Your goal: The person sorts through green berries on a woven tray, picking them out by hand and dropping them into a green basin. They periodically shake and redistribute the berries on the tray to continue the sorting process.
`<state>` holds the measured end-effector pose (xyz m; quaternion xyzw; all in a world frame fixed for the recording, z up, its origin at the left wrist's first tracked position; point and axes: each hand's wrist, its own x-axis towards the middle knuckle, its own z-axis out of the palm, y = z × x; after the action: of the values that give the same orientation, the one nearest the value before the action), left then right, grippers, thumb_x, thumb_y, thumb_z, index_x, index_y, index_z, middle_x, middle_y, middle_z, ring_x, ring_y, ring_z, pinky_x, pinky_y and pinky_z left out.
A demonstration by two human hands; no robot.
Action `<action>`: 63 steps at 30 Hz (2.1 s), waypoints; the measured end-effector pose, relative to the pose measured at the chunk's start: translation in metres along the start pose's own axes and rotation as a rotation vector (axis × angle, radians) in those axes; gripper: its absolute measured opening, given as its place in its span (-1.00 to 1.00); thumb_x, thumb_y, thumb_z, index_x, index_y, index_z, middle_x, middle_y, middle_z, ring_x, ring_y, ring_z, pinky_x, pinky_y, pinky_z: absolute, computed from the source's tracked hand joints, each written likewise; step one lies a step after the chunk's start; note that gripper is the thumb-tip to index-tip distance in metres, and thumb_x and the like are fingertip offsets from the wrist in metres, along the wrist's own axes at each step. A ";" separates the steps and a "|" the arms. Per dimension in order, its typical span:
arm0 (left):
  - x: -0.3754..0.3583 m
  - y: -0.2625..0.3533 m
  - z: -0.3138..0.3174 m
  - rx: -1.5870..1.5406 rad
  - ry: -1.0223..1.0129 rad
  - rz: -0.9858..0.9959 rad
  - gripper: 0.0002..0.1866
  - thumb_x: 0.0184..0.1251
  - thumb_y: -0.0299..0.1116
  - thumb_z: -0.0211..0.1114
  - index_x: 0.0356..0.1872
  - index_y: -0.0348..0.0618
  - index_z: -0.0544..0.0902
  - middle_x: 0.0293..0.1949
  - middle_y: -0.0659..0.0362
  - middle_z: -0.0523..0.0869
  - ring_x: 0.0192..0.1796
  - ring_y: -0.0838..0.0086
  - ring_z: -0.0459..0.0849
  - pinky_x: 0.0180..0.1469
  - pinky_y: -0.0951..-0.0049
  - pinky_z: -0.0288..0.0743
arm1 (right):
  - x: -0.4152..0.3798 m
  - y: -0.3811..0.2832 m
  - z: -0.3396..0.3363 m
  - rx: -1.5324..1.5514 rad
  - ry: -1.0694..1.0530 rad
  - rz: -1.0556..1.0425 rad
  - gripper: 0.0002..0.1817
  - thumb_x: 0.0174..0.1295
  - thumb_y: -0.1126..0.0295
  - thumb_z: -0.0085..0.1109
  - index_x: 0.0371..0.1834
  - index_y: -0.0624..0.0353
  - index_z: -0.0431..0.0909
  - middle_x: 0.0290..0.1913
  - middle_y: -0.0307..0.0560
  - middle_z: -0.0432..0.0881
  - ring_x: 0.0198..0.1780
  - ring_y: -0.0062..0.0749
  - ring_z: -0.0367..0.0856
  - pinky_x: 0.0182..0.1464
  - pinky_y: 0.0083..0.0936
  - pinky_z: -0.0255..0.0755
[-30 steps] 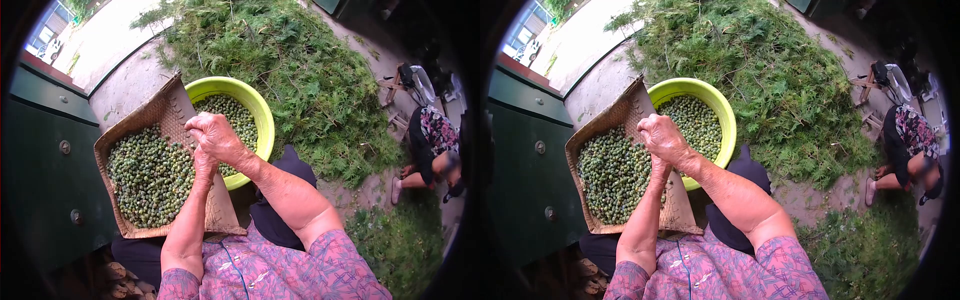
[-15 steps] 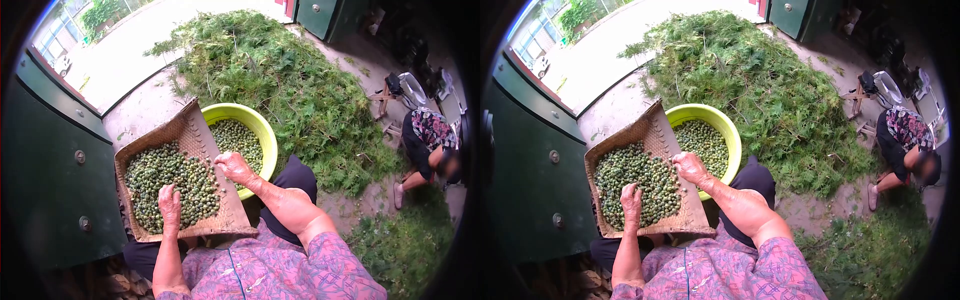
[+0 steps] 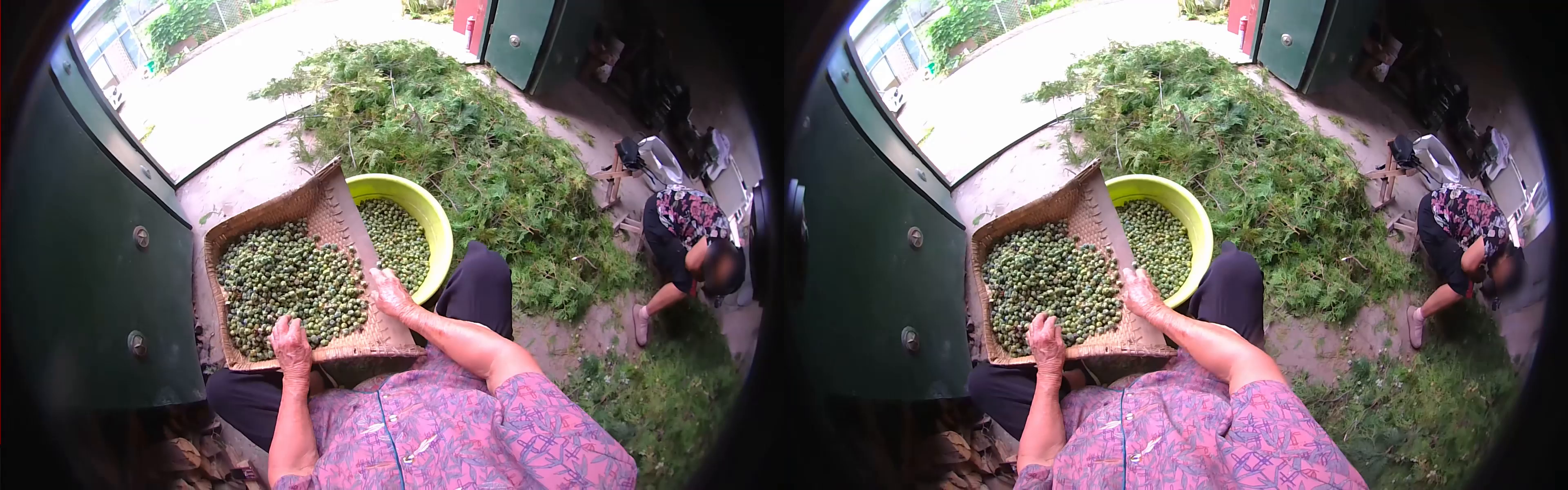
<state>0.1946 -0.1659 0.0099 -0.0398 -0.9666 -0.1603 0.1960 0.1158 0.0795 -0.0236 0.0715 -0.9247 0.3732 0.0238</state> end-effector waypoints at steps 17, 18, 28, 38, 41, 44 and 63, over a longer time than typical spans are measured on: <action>-0.003 -0.002 0.006 -0.007 0.068 -0.029 -0.87 0.19 -0.50 0.10 -0.26 -0.17 0.58 -0.06 0.03 0.55 0.02 0.14 0.50 0.06 0.17 0.37 | -0.041 0.032 0.022 0.056 -0.081 0.569 -0.54 -0.05 0.27 0.30 -0.06 0.24 0.52 -0.23 0.13 0.67 -0.13 -0.05 0.65 -0.06 -0.21 0.50; -0.003 -0.002 0.006 -0.016 0.086 -0.031 -0.87 0.18 -0.50 0.11 -0.26 -0.17 0.58 -0.06 0.03 0.54 0.02 0.14 0.50 0.06 0.17 0.37 | -0.042 0.029 0.019 0.105 -0.056 0.573 -0.63 -0.06 0.28 0.32 -0.17 0.23 0.59 -0.27 0.06 0.68 -0.21 -0.18 0.67 -0.13 -0.29 0.52; 0.001 -0.002 0.001 -0.019 0.135 -0.069 -0.84 0.17 -0.48 0.18 -0.23 -0.17 0.61 -0.10 0.07 0.57 0.00 0.18 0.51 0.04 0.18 0.38 | -0.053 0.014 -0.008 0.485 -0.177 0.719 -0.71 0.06 0.46 0.23 -0.12 0.27 0.59 -0.30 -0.04 0.69 -0.36 -0.32 0.67 -0.27 -0.39 0.55; 0.001 -0.006 -0.006 -0.048 0.105 -0.102 -0.81 0.12 -0.49 0.20 -0.22 -0.16 0.62 -0.09 0.09 0.58 0.00 0.19 0.52 0.08 0.21 0.36 | -0.085 0.003 -0.030 1.160 -0.279 0.756 -0.68 0.22 0.52 0.15 0.05 0.32 0.48 -0.13 -0.04 0.66 -0.24 -0.35 0.66 -0.16 -0.37 0.57; 0.001 -0.011 -0.009 -0.044 0.103 -0.104 -0.79 0.07 -0.51 0.24 -0.21 -0.16 0.63 -0.10 0.10 0.59 -0.01 0.20 0.53 0.07 0.21 0.37 | -0.094 -0.003 -0.026 1.141 -0.282 0.720 -0.65 0.13 0.47 0.25 -0.01 0.36 0.52 -0.21 -0.03 0.66 -0.28 -0.35 0.64 -0.21 -0.39 0.54; 0.001 -0.013 -0.015 -0.056 0.100 -0.103 -0.79 0.09 -0.50 0.23 -0.20 -0.16 0.63 -0.09 0.09 0.59 0.00 0.20 0.53 0.08 0.21 0.36 | -0.105 -0.008 -0.027 1.180 -0.310 0.738 -0.65 0.14 0.46 0.25 -0.02 0.36 0.51 -0.21 -0.04 0.65 -0.27 -0.35 0.63 -0.21 -0.39 0.55; 0.000 -0.018 -0.014 0.030 0.101 -0.128 -0.83 0.13 -0.45 0.23 -0.23 -0.13 0.65 -0.05 0.13 0.58 0.05 0.23 0.50 0.08 0.24 0.37 | -0.126 -0.042 -0.049 1.013 -0.382 0.777 -0.69 0.19 0.44 0.18 -0.02 0.35 0.49 -0.24 0.00 0.63 -0.43 -0.36 0.63 -0.47 -0.44 0.58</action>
<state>0.1977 -0.1878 0.0168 0.0333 -0.9583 -0.1600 0.2346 0.2465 0.0978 0.0286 -0.1997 -0.5814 0.7238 -0.3133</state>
